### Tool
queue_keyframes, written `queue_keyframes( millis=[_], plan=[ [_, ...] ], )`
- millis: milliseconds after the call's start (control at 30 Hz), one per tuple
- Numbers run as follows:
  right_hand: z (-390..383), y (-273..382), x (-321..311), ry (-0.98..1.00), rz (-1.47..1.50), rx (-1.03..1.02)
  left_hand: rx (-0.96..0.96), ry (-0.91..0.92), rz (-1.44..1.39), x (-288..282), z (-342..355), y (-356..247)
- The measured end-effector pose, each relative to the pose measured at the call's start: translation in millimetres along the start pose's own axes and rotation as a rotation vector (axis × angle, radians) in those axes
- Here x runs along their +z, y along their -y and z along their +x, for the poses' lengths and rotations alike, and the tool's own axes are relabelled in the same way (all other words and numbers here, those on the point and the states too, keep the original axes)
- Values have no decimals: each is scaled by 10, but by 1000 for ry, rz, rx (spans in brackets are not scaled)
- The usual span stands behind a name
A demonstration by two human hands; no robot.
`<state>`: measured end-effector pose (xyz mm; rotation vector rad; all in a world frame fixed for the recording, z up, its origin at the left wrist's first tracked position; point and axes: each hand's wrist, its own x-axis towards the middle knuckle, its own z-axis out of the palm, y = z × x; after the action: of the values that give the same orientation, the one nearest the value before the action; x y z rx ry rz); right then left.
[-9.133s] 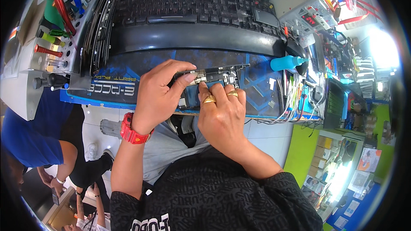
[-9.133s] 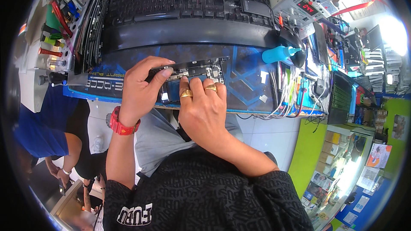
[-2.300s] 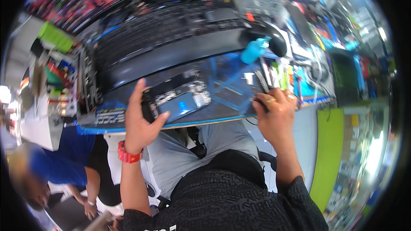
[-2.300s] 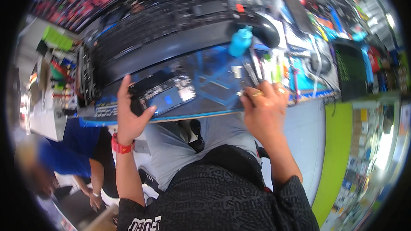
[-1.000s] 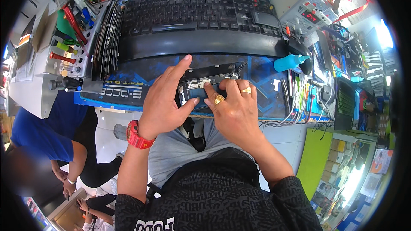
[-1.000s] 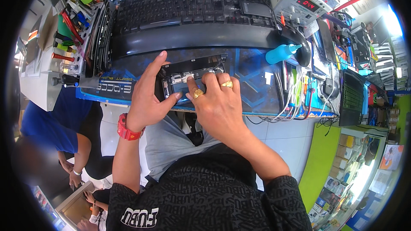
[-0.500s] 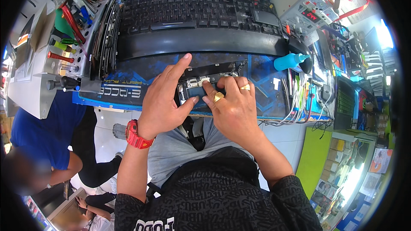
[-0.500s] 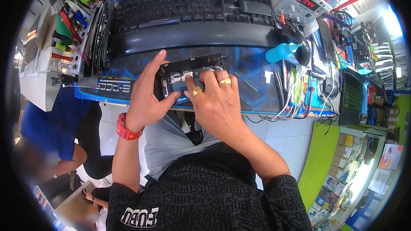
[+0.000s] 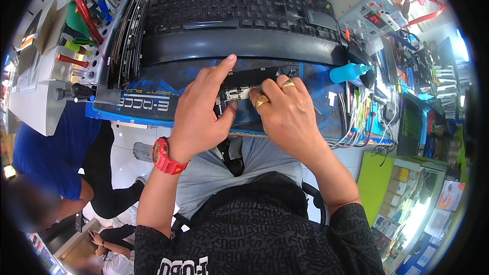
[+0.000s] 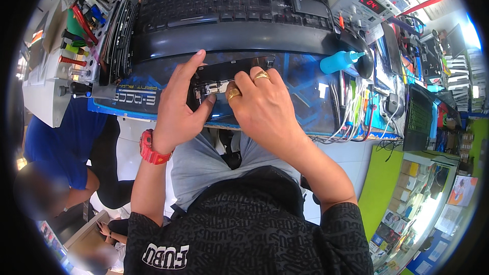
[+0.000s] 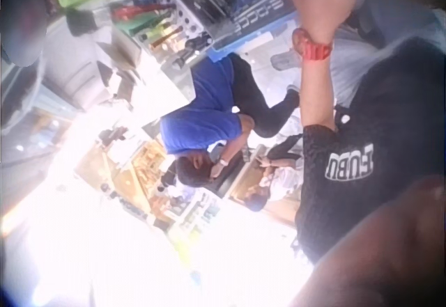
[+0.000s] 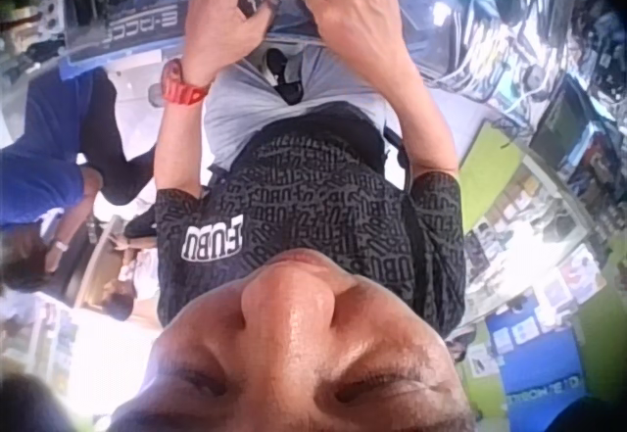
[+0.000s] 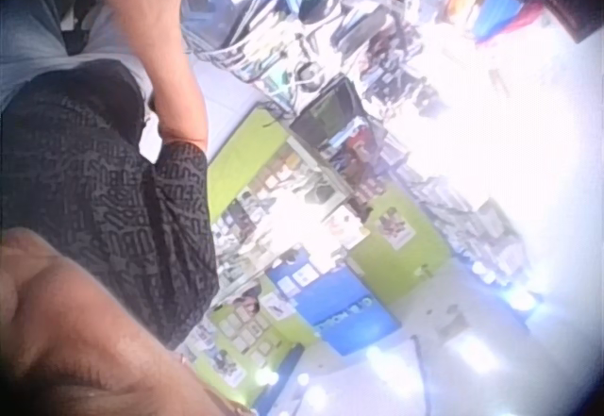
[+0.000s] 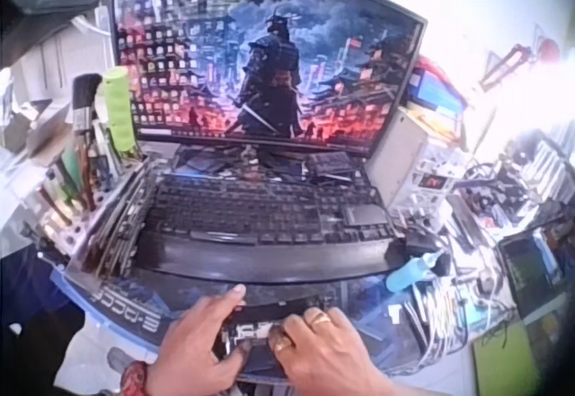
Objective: The person repairs a mobile phone by hand and using a screwdriver. They handle internal phone components, remove small screws, and manipulate various parts on a cluttered workbench.
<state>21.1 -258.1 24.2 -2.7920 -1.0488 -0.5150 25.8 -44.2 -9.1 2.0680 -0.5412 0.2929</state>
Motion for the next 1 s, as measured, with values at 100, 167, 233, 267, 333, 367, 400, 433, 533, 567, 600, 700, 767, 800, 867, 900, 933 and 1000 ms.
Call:
queue_keyframes(
  millis=[100,167,233,267,333,367,400,433,533,567,600,700,767,800,867,900,933,1000],
  plan=[
    [35,-20,24,-19,-7,-35,14,-15,-3,8,2,7],
    [47,-17,21,-12,-13,-38,16,-13,3,3,-1,12],
    [50,-11,31,-11,-19,-39,21,-15,0,4,-7,22],
    [52,-8,41,-13,-22,-38,23,-15,-3,6,-10,27],
    [53,-4,57,-20,-25,-37,30,-16,-2,9,-5,29],
    [50,-1,66,-24,-25,-35,33,-16,-2,10,-3,28],
    [51,0,73,-30,-24,-36,31,-15,0,9,-3,27],
    [51,2,76,-30,-24,-36,28,-14,3,7,-3,24],
    [47,7,67,-25,-27,-37,28,-13,2,9,-2,23],
    [45,6,62,-21,-28,-39,29,-13,0,10,-1,23],
    [44,5,64,-19,-27,-41,27,-13,1,9,-3,24],
    [54,2,81,-62,-9,-48,20,-10,0,9,-9,23],
    [40,9,92,-45,-19,-39,17,-7,-1,7,-8,20],
    [35,12,96,-37,-24,-34,18,-7,0,8,-9,20],
    [34,11,95,-40,-28,-36,21,-7,1,10,-8,19],
    [36,9,93,-42,-30,-37,23,-8,4,9,-9,18],
    [36,8,97,-44,-30,-37,26,-8,6,10,-11,19],
    [33,7,109,-47,-29,-38,27,-9,9,10,-12,17]
  ],
)
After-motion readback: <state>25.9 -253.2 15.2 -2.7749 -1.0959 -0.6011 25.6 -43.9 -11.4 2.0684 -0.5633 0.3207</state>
